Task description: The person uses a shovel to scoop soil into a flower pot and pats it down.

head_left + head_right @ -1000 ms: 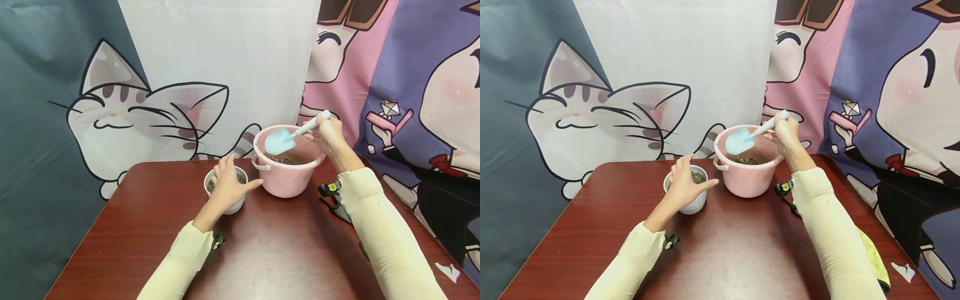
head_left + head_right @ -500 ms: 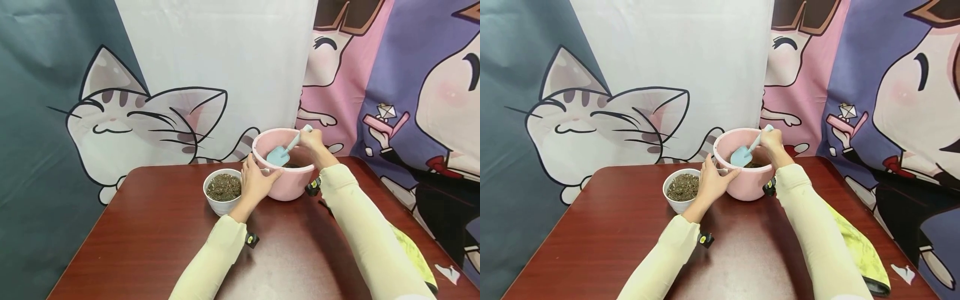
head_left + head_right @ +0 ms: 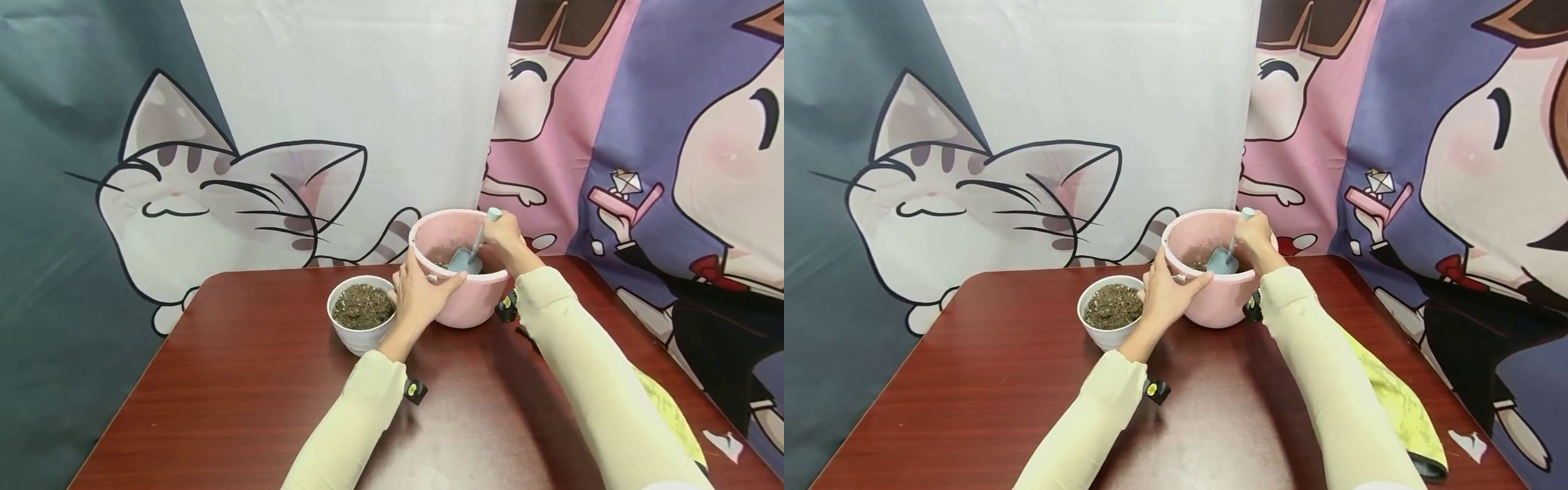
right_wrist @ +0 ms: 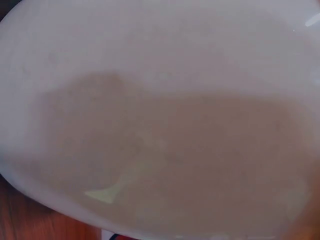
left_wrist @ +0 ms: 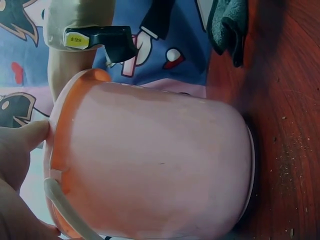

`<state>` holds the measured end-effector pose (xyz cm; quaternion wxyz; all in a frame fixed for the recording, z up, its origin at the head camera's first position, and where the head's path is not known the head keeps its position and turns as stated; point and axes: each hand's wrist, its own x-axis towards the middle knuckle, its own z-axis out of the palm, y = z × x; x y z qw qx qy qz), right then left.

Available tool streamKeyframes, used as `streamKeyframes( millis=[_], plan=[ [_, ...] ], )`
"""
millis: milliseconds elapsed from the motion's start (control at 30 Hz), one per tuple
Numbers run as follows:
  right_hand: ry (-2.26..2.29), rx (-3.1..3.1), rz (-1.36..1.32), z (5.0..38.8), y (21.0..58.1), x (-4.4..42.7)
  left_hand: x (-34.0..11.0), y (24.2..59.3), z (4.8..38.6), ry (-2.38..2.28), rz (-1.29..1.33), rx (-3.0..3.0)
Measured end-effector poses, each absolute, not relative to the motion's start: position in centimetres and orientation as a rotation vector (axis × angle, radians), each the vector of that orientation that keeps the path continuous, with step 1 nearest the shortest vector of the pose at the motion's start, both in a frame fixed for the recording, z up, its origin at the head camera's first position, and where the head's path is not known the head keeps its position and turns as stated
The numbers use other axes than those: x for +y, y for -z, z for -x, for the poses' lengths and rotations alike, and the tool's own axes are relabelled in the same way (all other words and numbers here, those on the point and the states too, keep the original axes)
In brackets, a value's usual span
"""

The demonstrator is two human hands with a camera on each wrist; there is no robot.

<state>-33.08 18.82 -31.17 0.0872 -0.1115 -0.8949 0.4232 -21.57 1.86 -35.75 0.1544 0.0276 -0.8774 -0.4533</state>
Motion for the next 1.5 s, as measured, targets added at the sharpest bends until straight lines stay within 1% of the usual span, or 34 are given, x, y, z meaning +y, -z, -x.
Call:
streamKeyframes(
  millis=[267,433,600,900,1133,1233,1500],
  plan=[
    [-1.194,-2.762,0.2,33.0,31.5,18.5,1.6,35.7,21.5,1.293,-0.092,-2.546],
    [-1.107,-2.842,0.191,32.7,31.2,18.6,1.6,35.5,21.5,1.27,-0.093,-2.566],
    [-1.124,-2.852,0.195,32.6,30.8,18.4,1.6,35.3,21.7,1.268,-0.107,-2.562],
    [-1.039,-2.803,0.247,32.7,31.1,18.1,1.5,35.3,21.8,1.278,-0.121,-2.57],
    [-0.827,-2.969,0.07,33.0,31.0,18.0,1.6,35.2,21.8,1.336,-0.105,-2.579],
    [-0.826,-3.013,0.046,33.0,30.8,18.0,1.5,35.1,22.0,1.318,-0.092,-2.583],
    [-0.641,-3.149,-0.023,33.6,30.5,17.7,1.1,34.7,22.0,1.327,-0.121,-2.617]
  ],
)
